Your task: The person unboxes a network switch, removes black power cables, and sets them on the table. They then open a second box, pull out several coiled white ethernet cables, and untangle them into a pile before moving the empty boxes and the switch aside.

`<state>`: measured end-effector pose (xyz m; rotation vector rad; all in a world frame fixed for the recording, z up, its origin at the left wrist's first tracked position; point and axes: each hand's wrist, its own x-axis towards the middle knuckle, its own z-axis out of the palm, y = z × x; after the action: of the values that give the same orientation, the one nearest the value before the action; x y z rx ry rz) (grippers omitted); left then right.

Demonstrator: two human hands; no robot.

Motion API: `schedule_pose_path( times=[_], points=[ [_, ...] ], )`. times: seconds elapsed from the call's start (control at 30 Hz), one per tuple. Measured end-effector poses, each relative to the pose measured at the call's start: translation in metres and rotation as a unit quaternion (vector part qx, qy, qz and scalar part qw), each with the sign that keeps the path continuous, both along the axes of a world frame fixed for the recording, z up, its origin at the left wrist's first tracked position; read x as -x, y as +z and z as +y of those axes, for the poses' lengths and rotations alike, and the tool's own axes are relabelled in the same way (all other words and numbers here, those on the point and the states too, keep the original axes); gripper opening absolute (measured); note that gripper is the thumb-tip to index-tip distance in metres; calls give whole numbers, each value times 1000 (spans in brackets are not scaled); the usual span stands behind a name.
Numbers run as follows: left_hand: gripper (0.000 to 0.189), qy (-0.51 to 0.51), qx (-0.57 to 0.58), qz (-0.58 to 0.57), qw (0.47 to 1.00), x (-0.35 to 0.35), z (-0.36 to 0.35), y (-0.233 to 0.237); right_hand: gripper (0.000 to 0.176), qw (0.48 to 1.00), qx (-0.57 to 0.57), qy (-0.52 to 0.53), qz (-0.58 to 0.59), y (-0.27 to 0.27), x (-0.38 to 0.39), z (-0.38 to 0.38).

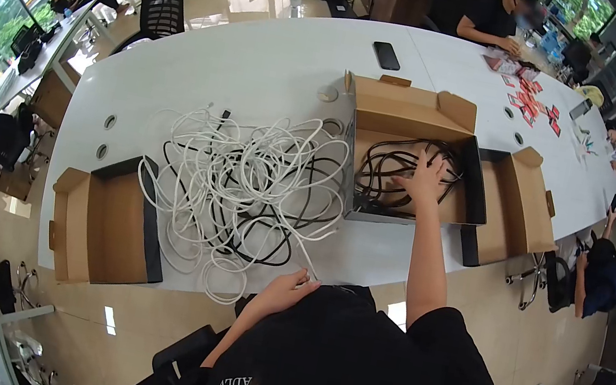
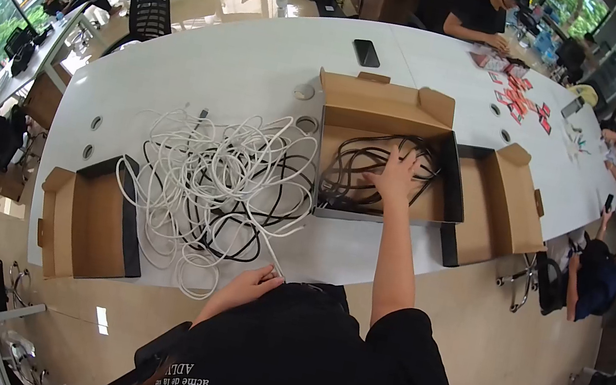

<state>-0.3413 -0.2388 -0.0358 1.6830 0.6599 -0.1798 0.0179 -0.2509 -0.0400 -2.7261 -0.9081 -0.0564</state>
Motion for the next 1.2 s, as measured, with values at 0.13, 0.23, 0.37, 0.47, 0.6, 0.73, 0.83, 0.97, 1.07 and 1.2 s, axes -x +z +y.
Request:
schedule_pose_path(
  times=[0.13,0.23,0.37,0.47,0.6,0.73,0.83,0.97,1.07,1.2],
  points=[
    [57,-16,-17,-23,999,-3,4,5,68,999,29,-23,16,-17,-20,0],
    [58,-21,-62,-33,997,-3,4,-10,59,996,50,22,66,-7,-28,4],
    [59,-23,-67,-32,997,-3,4,0,43,995,56,16,80,-6,-34,9],
    [60,-19,-59,-45,997,0,4,-7,35,997,-51,51,7,-5,-44,6],
    [60,7,-20,-37,999,6,1,-8,35,954,-279,108,-17,80,-46,5],
    [60,7,-24,-31,999,5,-2,-8,30,897,-366,201,-145,229,-2,16],
    [60,-2,-34,-33,999,3,-3,-3,30,833,-418,287,-220,300,20,36],
    [55,23,-60,-38,997,7,-6,-6,17,743,-534,397,-65,381,102,56],
    [52,52,-64,-50,995,11,-11,-7,24,763,-450,461,-59,401,140,77],
    [61,66,-30,-58,996,15,-12,-9,38,764,-274,583,-28,357,159,141]
  ],
)
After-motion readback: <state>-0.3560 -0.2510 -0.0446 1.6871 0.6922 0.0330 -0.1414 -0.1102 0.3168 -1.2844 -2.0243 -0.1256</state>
